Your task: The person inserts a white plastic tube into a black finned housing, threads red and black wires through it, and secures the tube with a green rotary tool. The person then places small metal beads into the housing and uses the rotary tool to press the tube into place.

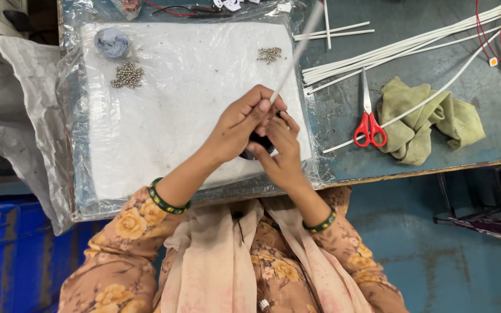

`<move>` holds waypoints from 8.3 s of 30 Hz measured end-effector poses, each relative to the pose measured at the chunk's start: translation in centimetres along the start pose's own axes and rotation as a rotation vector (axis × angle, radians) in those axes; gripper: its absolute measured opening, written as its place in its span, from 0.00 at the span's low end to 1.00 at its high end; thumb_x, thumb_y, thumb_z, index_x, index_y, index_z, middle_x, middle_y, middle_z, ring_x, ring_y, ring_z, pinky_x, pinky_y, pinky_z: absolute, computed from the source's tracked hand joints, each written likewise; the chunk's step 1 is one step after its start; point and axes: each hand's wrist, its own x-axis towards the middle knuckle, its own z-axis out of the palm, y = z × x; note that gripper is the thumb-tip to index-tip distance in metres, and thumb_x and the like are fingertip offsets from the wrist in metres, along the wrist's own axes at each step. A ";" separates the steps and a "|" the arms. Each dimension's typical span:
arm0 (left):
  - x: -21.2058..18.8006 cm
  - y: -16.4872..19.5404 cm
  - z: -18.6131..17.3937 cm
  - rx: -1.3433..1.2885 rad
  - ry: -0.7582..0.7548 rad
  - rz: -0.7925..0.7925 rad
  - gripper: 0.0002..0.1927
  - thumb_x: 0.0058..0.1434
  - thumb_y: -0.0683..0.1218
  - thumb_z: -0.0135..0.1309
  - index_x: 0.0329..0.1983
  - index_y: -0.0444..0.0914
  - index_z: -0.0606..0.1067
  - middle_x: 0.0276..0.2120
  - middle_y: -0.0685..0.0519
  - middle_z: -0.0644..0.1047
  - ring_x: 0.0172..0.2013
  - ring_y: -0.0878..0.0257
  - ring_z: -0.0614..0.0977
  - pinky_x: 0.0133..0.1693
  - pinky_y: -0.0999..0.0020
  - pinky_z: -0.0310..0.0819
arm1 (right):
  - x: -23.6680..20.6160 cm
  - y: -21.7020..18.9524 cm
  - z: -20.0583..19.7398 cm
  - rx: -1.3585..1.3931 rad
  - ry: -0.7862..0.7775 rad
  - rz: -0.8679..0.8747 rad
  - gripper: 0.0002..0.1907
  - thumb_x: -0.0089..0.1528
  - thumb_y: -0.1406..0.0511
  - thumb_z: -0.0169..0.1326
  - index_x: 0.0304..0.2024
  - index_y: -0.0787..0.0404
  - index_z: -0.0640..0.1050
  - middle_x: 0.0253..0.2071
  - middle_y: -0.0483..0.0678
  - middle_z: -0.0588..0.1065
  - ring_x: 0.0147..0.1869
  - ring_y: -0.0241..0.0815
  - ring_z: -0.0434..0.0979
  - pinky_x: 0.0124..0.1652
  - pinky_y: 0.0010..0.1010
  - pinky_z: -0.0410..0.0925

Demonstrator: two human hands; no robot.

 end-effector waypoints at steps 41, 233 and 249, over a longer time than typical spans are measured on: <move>-7.9 -1.7 -6.6 0.600 0.038 0.140 0.37 0.55 0.48 0.69 0.68 0.44 0.69 0.73 0.52 0.64 0.73 0.52 0.66 0.71 0.55 0.62 | 3.3 -4.3 1.3 -0.121 -0.135 -0.115 0.07 0.57 0.67 0.67 0.37 0.52 0.83 0.41 0.37 0.81 0.53 0.37 0.79 0.57 0.34 0.59; -1.5 3.4 3.0 0.932 0.156 0.428 0.19 0.57 0.38 0.62 0.50 0.41 0.71 0.42 0.53 0.77 0.44 0.52 0.81 0.40 0.60 0.76 | -2.9 -4.7 -3.0 1.615 0.444 0.801 0.36 0.62 0.42 0.55 0.66 0.52 0.70 0.67 0.47 0.71 0.74 0.48 0.67 0.73 0.50 0.60; -0.7 2.9 1.8 1.391 0.000 0.514 0.18 0.56 0.43 0.59 0.48 0.34 0.70 0.34 0.50 0.79 0.29 0.53 0.84 0.24 0.60 0.75 | -2.4 -4.6 -2.8 1.630 0.378 0.904 0.40 0.60 0.39 0.54 0.67 0.52 0.69 0.69 0.48 0.69 0.75 0.50 0.66 0.72 0.54 0.61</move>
